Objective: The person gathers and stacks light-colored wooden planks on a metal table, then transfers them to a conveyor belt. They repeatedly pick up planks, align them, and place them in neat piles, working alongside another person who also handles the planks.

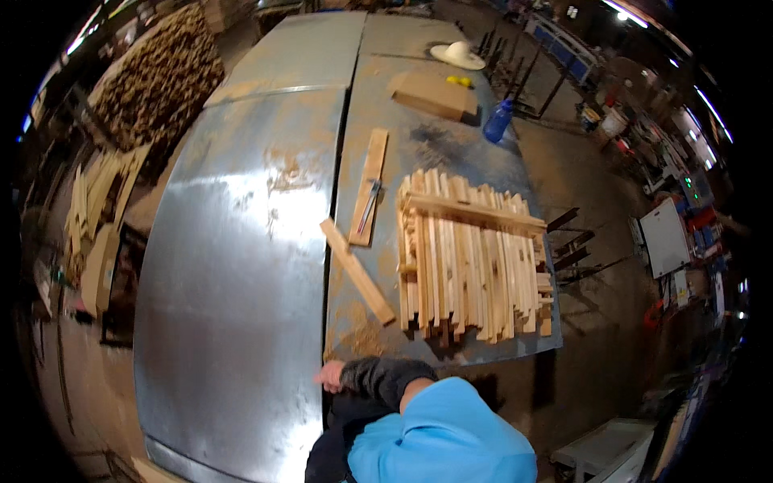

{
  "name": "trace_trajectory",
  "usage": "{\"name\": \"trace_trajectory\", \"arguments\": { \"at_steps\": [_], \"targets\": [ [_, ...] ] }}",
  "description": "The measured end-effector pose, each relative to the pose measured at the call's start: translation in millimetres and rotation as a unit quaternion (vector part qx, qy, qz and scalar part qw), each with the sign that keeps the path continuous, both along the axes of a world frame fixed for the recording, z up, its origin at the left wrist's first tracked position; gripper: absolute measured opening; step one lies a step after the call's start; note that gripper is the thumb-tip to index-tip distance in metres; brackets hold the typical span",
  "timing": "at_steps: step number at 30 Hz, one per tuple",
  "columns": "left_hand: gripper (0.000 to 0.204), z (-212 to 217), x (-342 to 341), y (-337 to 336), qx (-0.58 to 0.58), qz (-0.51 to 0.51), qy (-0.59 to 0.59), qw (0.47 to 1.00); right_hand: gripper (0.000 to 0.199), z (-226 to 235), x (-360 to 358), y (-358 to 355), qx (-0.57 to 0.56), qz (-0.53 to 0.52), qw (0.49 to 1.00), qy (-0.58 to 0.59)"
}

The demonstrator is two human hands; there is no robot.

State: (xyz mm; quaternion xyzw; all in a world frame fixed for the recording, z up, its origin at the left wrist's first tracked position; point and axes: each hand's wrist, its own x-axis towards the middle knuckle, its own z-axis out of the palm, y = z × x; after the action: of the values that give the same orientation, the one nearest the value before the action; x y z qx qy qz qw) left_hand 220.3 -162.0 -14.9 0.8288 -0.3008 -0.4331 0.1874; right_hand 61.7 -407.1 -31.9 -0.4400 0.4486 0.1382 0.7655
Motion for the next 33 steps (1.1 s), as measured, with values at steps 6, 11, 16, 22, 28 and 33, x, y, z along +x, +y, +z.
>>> {"name": "trace_trajectory", "arguments": {
  "at_steps": [6, 11, 16, 22, 28, 33],
  "targets": [
    [0.029, 6, 0, -76, 0.01, -0.075, -0.029, 0.997, 0.038, 3, -18, -49, 0.037, -0.036, 0.999, 0.001],
    [0.028, 13, 4, -102, 0.019, -0.1, -0.033, 0.994, 0.048, -28, -22, -70, -0.044, 0.045, 0.997, 0.034],
    [0.028, 16, 7, -111, 0.024, -0.111, -0.036, 0.993, 0.05, -40, -18, -76, -0.093, 0.09, 0.99, 0.056],
    [0.027, 17, 12, -110, 0.033, -0.113, -0.046, 0.992, 0.05, -34, -7, -76, -0.125, 0.146, 0.976, 0.104],
    [0.026, 18, 10, -109, 0.037, -0.13, -0.054, 0.989, 0.053, -41, -10, -72, -0.146, 0.121, 0.976, 0.104],
    [0.026, 16, 8, -91, 0.046, -0.127, -0.058, 0.989, 0.054, -34, -33, -73, -0.163, 0.074, 0.983, 0.027]
  ]
}}
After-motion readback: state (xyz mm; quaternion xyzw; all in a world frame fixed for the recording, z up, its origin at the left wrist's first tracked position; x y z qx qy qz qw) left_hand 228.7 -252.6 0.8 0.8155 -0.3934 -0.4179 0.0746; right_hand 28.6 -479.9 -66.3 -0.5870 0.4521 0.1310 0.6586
